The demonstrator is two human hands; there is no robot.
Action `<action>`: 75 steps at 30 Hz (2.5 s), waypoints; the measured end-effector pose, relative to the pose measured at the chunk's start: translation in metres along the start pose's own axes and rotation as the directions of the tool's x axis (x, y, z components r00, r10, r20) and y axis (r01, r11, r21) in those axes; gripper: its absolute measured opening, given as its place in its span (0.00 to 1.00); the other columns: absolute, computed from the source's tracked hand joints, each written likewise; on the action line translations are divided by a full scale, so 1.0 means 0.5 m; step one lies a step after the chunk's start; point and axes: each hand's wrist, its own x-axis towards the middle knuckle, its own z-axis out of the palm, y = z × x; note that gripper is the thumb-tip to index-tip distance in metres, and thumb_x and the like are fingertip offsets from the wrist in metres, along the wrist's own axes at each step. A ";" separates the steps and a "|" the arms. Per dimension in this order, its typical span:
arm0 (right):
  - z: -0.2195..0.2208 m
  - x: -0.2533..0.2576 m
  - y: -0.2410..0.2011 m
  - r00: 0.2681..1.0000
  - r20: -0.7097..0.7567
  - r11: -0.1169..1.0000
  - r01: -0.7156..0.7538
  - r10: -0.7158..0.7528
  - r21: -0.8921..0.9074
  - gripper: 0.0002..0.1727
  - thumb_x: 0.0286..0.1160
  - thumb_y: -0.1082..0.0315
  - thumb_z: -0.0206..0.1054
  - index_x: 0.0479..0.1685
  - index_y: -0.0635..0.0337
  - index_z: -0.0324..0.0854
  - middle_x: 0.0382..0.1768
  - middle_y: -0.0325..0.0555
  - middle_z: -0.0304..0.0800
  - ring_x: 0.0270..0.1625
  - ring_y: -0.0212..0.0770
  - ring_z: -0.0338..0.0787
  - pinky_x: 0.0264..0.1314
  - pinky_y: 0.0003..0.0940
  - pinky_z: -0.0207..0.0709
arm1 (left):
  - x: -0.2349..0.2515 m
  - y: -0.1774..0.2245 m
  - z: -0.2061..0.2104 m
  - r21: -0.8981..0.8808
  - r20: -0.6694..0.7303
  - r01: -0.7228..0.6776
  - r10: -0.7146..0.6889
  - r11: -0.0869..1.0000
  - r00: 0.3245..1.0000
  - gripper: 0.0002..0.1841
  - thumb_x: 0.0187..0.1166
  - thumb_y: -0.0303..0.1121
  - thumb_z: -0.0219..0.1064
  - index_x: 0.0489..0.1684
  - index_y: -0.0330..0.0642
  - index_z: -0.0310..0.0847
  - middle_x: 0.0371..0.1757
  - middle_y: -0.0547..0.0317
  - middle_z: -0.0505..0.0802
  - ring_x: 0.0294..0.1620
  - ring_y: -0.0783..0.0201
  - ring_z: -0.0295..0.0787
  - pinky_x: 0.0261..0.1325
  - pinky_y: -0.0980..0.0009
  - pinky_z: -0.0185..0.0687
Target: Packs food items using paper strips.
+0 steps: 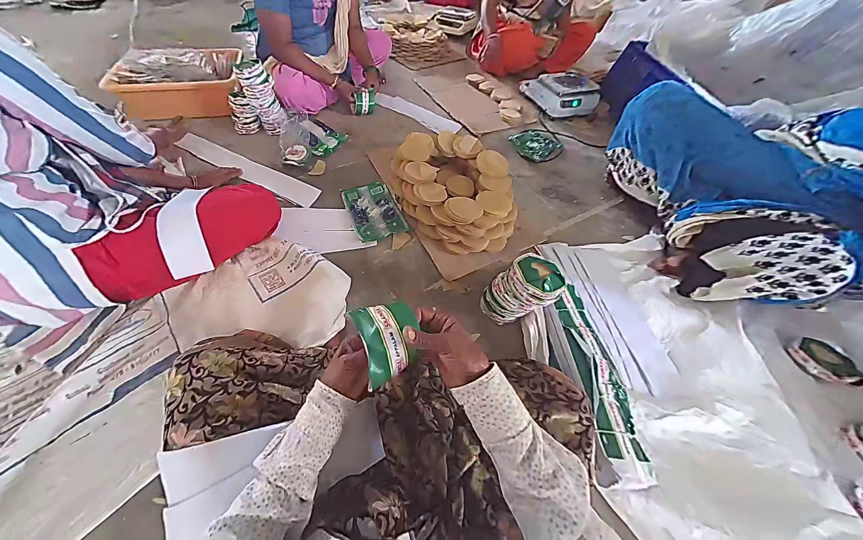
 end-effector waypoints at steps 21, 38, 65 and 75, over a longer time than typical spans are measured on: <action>0.010 -0.004 0.029 0.886 0.394 0.954 -0.292 0.246 0.062 0.08 0.62 0.58 0.82 0.32 0.49 0.93 0.32 0.34 0.97 0.36 0.26 0.95 0.45 0.25 0.89 | -0.071 0.060 -0.069 0.367 0.430 -0.381 0.209 0.849 0.879 0.16 0.79 0.37 0.72 0.61 0.45 0.84 0.57 0.70 0.93 0.60 0.75 0.88 0.69 0.69 0.83; -0.002 0.012 0.106 0.934 0.356 0.951 -0.087 -0.027 0.298 0.12 0.64 0.68 0.80 0.47 0.57 0.95 0.43 0.40 0.99 0.47 0.31 0.96 0.56 0.31 0.89 | -0.089 0.055 0.017 -0.193 -0.264 0.038 -0.089 0.980 0.960 0.10 0.73 0.21 0.64 0.48 0.42 0.86 0.42 0.58 0.98 0.45 0.67 0.96 0.54 0.66 0.92; 0.072 0.007 0.173 0.692 -0.436 0.817 0.460 -0.575 -0.348 0.10 0.59 0.80 0.76 0.32 0.61 0.79 0.24 0.33 0.86 0.27 0.24 0.86 0.33 0.20 0.83 | -0.036 -0.018 0.148 0.023 -0.662 -0.202 0.167 0.979 0.731 0.22 0.71 0.09 0.65 0.64 0.28 0.73 0.51 0.54 0.92 0.52 0.70 0.90 0.59 0.74 0.87; 0.037 0.003 0.145 0.457 -0.127 0.345 0.433 -0.880 -0.833 0.06 0.60 0.71 0.77 0.29 0.66 0.89 0.32 0.46 0.90 0.37 0.28 0.89 0.44 0.16 0.82 | -0.055 -0.004 0.167 0.114 -0.588 -0.193 0.223 0.974 0.778 0.24 0.66 0.09 0.67 0.63 0.28 0.74 0.50 0.56 0.93 0.52 0.72 0.91 0.59 0.76 0.87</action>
